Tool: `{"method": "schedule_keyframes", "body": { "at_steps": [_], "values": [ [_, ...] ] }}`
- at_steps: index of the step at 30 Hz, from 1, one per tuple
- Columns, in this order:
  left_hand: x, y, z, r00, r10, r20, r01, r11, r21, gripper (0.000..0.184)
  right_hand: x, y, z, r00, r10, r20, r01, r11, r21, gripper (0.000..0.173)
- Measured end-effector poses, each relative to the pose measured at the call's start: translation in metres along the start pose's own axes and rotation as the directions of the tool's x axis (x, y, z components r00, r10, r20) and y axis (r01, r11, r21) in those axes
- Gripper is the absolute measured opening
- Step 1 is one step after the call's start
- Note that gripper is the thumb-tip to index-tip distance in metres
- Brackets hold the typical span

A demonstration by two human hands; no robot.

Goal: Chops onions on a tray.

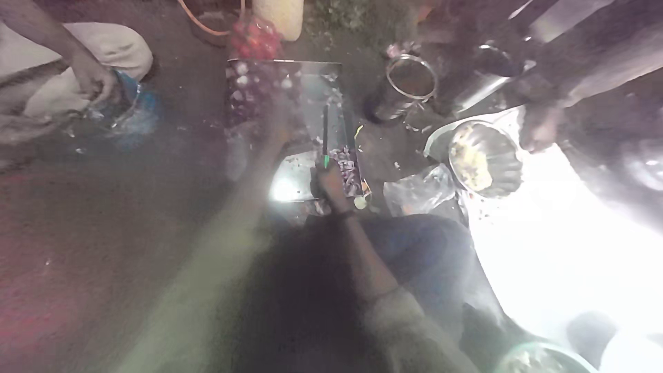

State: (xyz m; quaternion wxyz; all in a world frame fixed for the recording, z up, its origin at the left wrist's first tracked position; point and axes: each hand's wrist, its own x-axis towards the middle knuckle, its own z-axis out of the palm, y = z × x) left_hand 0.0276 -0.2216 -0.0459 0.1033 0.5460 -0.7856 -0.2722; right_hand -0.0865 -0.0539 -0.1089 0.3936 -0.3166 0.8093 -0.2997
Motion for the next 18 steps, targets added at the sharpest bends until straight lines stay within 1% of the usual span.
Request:
{"method": "schedule_keyframes", "body": {
  "at_steps": [2, 3, 4, 6, 7, 8, 9, 11, 12, 16, 18],
  "values": [
    [0.008, -0.012, 0.01, 0.984, 0.177, -0.003, -0.177, 0.984, 0.013, 0.054, 0.006, 0.003, 0.002, 0.999, 0.037, 0.006, -0.038, 0.999, 0.021, 0.048],
    [0.014, -0.02, 0.019, 0.96, 0.28, 0.002, -0.28, 0.96, 0.026, 0.059, 0.007, 0.005, 0.003, 0.999, 0.047, 0.016, -0.047, 0.998, 0.037, 0.049],
    [0.019, -0.026, 0.026, 0.929, 0.369, 0.033, -0.37, 0.928, 0.043, 0.059, 0.007, 0.009, 0.005, 0.999, 0.045, 0.028, -0.047, 0.997, 0.061, 0.048],
    [0.024, -0.032, 0.037, 0.865, 0.481, 0.143, -0.498, 0.858, 0.125, 0.055, 0.008, 0.014, 0.007, 0.998, 0.024, 0.057, -0.031, 0.992, 0.119, 0.048],
    [0.026, -0.034, 0.042, 0.839, 0.51, 0.191, -0.539, 0.826, 0.164, 0.056, 0.009, 0.017, 0.008, 0.998, 0.014, 0.063, -0.022, 0.99, 0.139, 0.047],
    [0.027, -0.034, 0.044, 0.816, 0.532, 0.225, -0.573, 0.795, 0.198, 0.051, 0.008, 0.019, 0.008, 0.998, 0.006, 0.062, -0.015, 0.989, 0.148, 0.047],
    [0.026, -0.034, 0.046, 0.803, 0.542, 0.248, -0.592, 0.774, 0.224, 0.051, 0.006, 0.019, 0.008, 0.998, -0.001, 0.057, -0.008, 0.988, 0.153, 0.047],
    [0.027, -0.038, 0.049, 0.777, 0.573, 0.261, -0.627, 0.74, 0.243, 0.05, 0.004, 0.017, 0.008, 0.999, 0.002, 0.046, -0.008, 0.992, 0.129, 0.049],
    [0.027, -0.04, 0.049, 0.769, 0.583, 0.263, -0.637, 0.732, 0.239, 0.054, 0.003, 0.015, 0.008, 0.999, 0.005, 0.044, -0.01, 0.994, 0.111, 0.049],
    [0.03, -0.045, 0.052, 0.761, 0.593, 0.262, -0.647, 0.725, 0.238, 0.065, 0.004, 0.015, 0.009, 0.999, 0.005, 0.039, -0.008, 0.997, 0.081, 0.046],
    [0.03, -0.036, 0.046, 0.771, 0.556, 0.311, -0.631, 0.732, 0.257, 0.061, 0.005, 0.016, 0.009, 0.999, -0.01, 0.053, 0.004, 0.995, 0.101, 0.045]
  ]
}}
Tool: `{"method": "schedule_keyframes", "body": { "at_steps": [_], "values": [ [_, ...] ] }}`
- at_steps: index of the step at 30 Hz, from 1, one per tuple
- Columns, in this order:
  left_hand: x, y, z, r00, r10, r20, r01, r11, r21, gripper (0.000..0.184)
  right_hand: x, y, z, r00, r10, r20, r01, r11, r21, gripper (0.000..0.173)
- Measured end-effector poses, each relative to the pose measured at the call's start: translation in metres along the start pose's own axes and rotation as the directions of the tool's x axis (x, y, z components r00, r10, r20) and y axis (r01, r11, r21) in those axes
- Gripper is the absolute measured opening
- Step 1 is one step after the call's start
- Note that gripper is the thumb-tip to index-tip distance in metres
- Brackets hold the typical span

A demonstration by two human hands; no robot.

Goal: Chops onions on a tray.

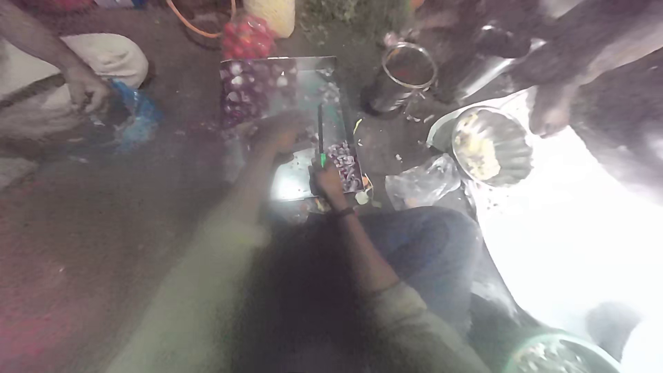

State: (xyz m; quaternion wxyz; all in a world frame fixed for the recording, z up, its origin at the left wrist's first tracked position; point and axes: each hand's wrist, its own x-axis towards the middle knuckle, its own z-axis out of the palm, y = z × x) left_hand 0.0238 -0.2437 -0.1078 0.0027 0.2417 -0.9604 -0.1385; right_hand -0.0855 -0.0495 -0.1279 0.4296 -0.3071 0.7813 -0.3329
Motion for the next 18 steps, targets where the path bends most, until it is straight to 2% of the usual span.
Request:
{"method": "schedule_keyframes", "body": {
  "at_steps": [2, 5, 8, 10, 15, 18],
  "values": [
    [0.006, 0.006, -0.013, 0.994, -0.045, 0.099, 0.042, 0.999, 0.027, 0.078, -0.003, 0.001, -0.001, 1.0, -0.012, 0.012, 0.011, 1.0, 0.021, 0.045],
    [0.019, 0.001, -0.014, 0.988, 0.019, 0.15, -0.02, 1.0, 0.007, 0.078, -0.014, 0.0, -0.003, 1.0, -0.016, 0.0, 0.016, 1.0, 0.006, 0.05],
    [0.031, -0.017, 0.001, 0.985, 0.112, 0.132, -0.11, 0.994, -0.02, 0.059, -0.014, 0.005, -0.001, 1.0, -0.016, -0.013, 0.016, 1.0, -0.012, 0.05],
    [0.031, -0.017, -0.003, 0.981, 0.117, 0.157, -0.114, 0.993, -0.027, 0.048, -0.014, 0.006, 0.0, 1.0, -0.017, -0.005, 0.017, 1.0, -0.022, 0.051],
    [0.023, 0.001, -0.025, 0.99, 0.066, 0.126, -0.054, 0.993, -0.102, 0.034, -0.011, 0.012, -0.001, 0.999, -0.05, 0.008, 0.05, 0.999, 0.011, 0.049],
    [0.014, 0.014, -0.039, 0.995, -0.031, 0.092, 0.043, 0.99, -0.138, 0.031, -0.015, 0.007, -0.003, 0.999, -0.045, 0.016, 0.045, 0.998, 0.036, 0.05]
  ]
}}
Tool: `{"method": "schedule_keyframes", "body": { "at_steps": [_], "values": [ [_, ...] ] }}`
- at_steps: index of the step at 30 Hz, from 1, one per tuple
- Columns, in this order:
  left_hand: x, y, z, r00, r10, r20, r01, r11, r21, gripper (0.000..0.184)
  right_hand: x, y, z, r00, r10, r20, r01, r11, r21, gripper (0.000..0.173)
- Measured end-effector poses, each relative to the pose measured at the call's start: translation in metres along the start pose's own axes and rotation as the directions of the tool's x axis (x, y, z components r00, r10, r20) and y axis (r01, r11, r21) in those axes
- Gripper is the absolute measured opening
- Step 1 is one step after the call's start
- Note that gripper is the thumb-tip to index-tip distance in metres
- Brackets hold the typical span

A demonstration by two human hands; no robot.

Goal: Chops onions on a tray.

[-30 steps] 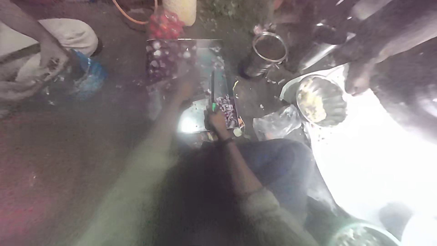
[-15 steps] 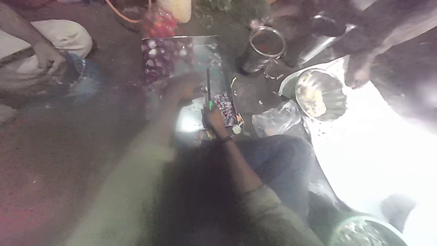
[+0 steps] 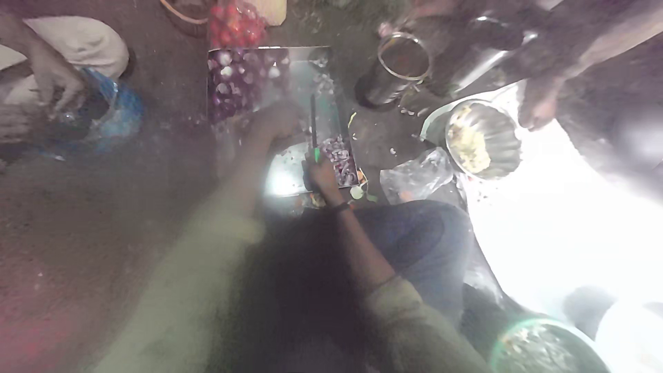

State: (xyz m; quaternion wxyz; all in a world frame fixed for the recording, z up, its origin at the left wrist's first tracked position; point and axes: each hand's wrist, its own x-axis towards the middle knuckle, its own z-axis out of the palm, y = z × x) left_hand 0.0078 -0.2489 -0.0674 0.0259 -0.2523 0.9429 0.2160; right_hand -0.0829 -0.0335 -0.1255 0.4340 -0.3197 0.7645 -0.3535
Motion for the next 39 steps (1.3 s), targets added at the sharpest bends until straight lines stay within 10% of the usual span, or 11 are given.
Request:
{"method": "schedule_keyframes", "body": {
  "at_steps": [21, 39],
  "values": [
    [-0.018, 0.017, 0.003, 0.898, -0.421, -0.128, 0.422, 0.906, -0.018, 0.044, 0.011, -0.016, 0.016, 0.996, 0.056, 0.065, -0.051, 0.996, -0.079, 0.041],
    [-0.032, 0.028, 0.028, 0.743, -0.561, -0.364, 0.456, 0.823, -0.339, 0.031, 0.002, -0.017, 0.021, 0.998, -0.016, 0.065, 0.022, 0.996, -0.09, 0.046]
  ]
}}
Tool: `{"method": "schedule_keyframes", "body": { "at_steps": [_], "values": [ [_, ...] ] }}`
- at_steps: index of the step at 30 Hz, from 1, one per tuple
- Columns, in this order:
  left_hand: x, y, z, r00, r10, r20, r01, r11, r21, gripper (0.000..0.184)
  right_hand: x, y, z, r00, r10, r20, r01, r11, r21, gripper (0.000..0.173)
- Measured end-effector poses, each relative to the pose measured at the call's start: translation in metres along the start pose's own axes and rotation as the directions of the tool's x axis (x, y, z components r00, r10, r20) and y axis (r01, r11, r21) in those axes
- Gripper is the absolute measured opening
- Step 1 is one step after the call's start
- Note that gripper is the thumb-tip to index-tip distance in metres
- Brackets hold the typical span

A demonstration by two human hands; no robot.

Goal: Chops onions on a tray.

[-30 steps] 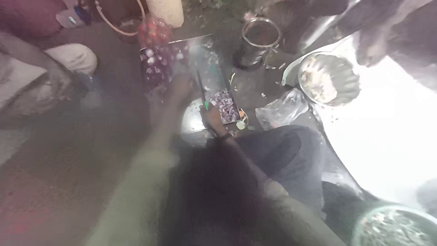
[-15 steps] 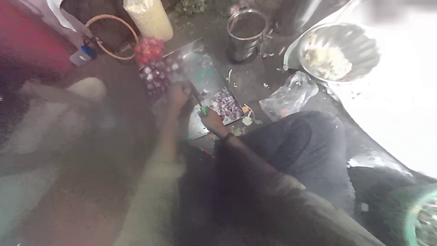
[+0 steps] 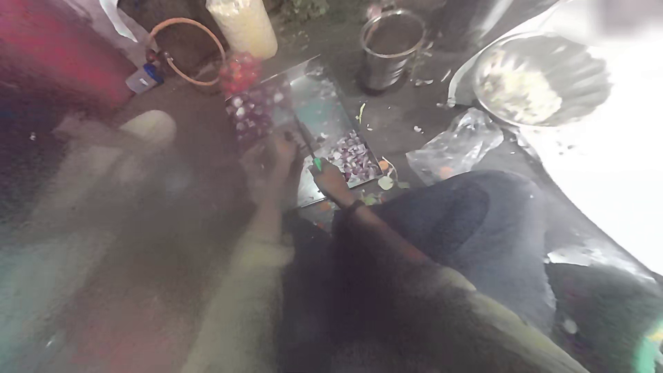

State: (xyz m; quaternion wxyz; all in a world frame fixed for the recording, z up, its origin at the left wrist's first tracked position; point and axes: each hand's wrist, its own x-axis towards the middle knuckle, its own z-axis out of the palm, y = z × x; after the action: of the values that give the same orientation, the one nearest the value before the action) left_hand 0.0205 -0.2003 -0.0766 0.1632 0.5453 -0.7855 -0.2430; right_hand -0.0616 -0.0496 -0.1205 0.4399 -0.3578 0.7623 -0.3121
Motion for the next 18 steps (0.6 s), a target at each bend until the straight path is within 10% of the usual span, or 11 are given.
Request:
{"method": "schedule_keyframes", "body": {
  "at_steps": [18],
  "values": [
    [-0.002, 0.004, -0.003, 0.999, -0.038, 0.024, 0.036, 0.997, 0.063, 0.027, -0.011, -0.018, -0.002, 1.0, 0.014, 0.005, -0.013, 0.981, -0.194, 0.037]
  ]
}}
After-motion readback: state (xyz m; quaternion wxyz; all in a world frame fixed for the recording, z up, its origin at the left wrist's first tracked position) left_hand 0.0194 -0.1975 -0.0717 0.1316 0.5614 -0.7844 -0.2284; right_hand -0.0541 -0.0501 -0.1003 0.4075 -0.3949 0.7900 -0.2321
